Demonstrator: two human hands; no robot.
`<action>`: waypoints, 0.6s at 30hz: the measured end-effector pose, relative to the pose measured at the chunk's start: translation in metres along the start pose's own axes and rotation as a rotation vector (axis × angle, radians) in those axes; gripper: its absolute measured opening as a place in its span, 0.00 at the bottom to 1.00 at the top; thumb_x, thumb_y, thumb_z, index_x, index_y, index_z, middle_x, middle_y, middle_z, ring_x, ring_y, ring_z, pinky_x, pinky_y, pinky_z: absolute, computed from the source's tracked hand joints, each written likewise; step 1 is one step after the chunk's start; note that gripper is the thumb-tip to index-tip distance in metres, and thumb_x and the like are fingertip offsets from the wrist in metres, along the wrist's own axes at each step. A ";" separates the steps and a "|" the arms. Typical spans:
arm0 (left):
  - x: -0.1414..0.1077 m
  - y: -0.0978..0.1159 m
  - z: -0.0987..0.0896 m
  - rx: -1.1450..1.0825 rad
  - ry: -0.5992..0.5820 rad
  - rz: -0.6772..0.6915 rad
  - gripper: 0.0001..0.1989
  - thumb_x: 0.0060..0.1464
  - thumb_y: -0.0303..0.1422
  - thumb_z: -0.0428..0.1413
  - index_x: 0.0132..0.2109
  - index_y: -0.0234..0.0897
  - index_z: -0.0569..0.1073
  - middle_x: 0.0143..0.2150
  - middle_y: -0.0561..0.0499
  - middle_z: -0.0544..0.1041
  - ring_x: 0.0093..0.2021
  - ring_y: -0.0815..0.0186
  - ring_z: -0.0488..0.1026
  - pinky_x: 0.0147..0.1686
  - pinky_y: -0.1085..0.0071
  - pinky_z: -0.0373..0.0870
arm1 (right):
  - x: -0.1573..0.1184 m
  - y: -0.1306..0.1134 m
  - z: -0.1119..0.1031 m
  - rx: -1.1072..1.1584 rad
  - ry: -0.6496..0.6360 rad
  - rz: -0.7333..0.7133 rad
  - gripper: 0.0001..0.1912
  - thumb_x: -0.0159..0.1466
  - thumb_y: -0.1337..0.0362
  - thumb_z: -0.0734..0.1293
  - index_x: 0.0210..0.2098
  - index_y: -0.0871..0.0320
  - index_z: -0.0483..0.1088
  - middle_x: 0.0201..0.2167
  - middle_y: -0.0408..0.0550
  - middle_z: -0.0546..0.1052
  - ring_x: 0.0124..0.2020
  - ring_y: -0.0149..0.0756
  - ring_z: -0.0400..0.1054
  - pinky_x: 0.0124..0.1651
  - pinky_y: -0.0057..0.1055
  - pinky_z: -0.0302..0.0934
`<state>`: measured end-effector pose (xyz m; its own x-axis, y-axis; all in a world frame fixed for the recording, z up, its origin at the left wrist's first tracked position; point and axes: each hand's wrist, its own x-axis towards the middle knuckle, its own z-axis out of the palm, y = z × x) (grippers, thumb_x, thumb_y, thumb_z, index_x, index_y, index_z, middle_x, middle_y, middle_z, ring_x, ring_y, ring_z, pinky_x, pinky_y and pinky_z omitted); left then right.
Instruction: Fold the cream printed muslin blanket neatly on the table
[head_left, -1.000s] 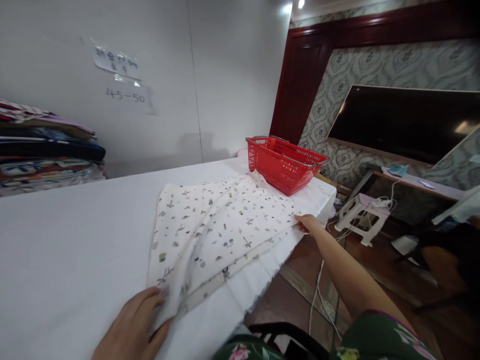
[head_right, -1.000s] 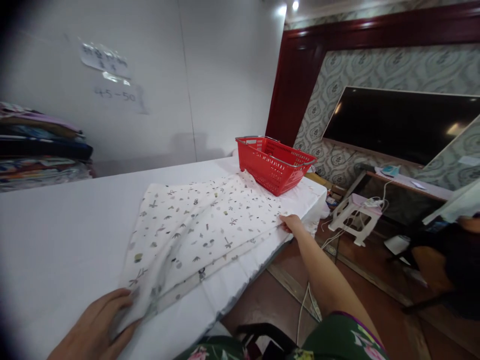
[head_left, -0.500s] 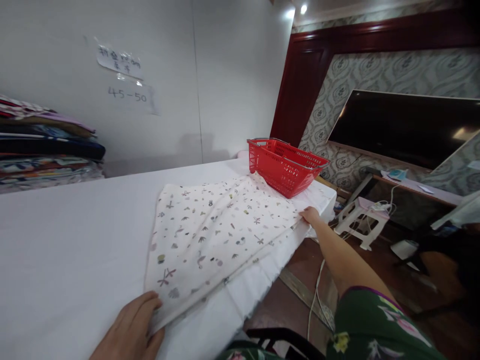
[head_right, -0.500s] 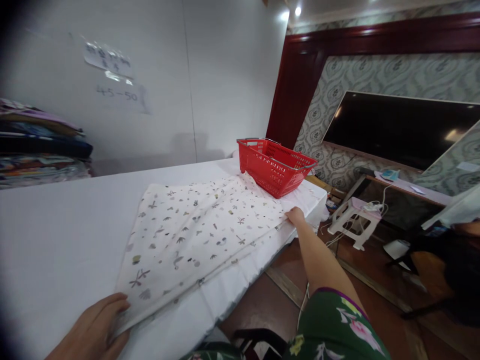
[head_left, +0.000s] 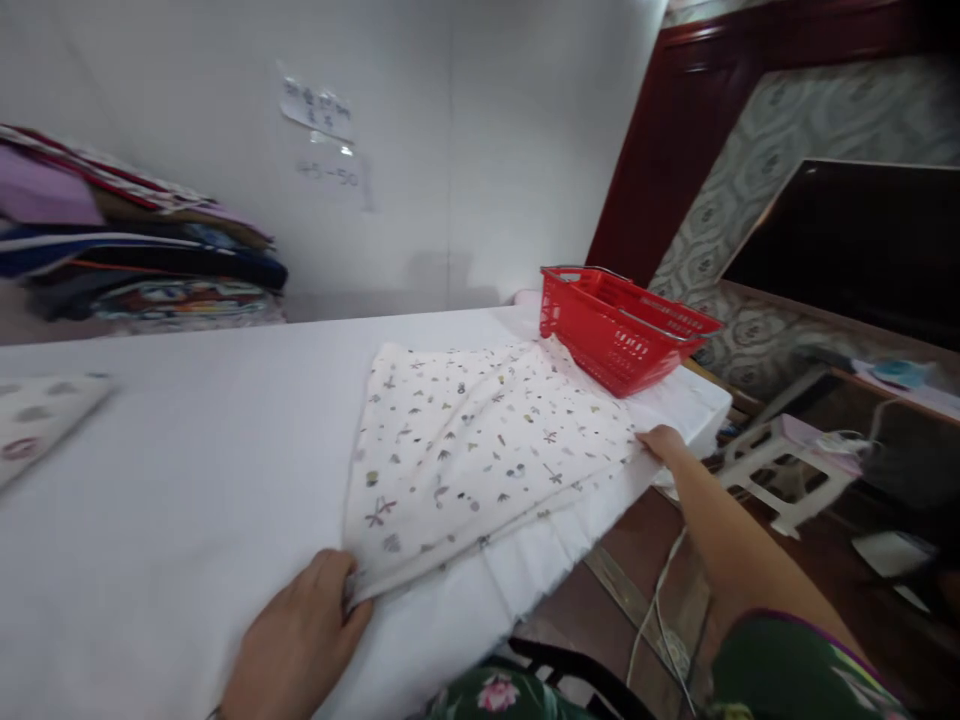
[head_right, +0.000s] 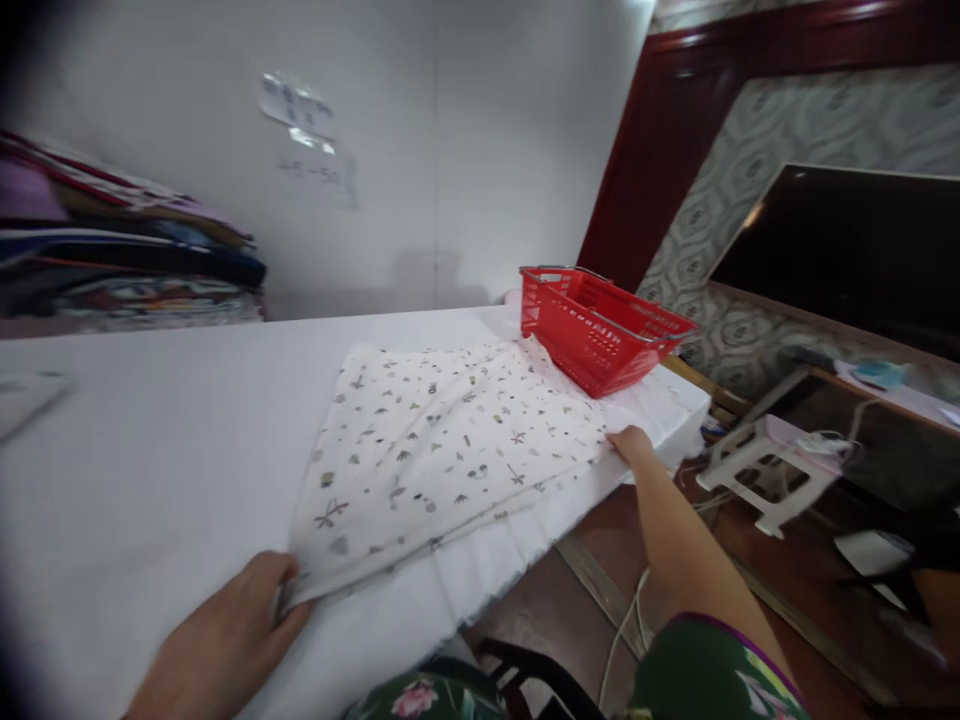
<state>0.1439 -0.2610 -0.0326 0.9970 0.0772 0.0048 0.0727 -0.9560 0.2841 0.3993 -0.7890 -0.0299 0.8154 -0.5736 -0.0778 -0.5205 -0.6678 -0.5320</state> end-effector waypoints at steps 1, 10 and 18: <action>-0.001 0.005 -0.005 0.014 -0.010 -0.012 0.08 0.53 0.37 0.42 0.36 0.40 0.62 0.35 0.49 0.71 0.35 0.60 0.72 0.34 0.65 0.65 | 0.001 0.001 -0.001 0.024 0.005 -0.010 0.16 0.46 0.66 0.70 0.11 0.55 0.59 0.08 0.43 0.62 0.21 0.41 0.68 0.25 0.30 0.59; -0.007 0.019 -0.016 0.053 -0.076 -0.070 0.08 0.55 0.32 0.43 0.43 0.38 0.60 0.40 0.47 0.73 0.40 0.60 0.73 0.37 0.66 0.65 | -0.004 -0.009 -0.019 0.511 -0.009 0.030 0.07 0.50 0.68 0.67 0.23 0.55 0.62 0.15 0.46 0.67 0.17 0.37 0.66 0.26 0.37 0.66; -0.012 0.030 -0.009 -0.090 -0.059 -0.134 0.16 0.50 0.26 0.47 0.48 0.38 0.60 0.41 0.47 0.75 0.41 0.60 0.72 0.40 0.66 0.66 | 0.011 -0.041 -0.052 0.801 0.053 -0.195 0.12 0.46 0.62 0.72 0.24 0.51 0.63 0.20 0.49 0.69 0.16 0.36 0.63 0.27 0.44 0.66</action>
<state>0.1337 -0.2883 -0.0155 0.9786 0.1828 -0.0941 0.2047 -0.9091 0.3628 0.4162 -0.7926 0.0354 0.8488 -0.5177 0.1073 -0.0164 -0.2286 -0.9734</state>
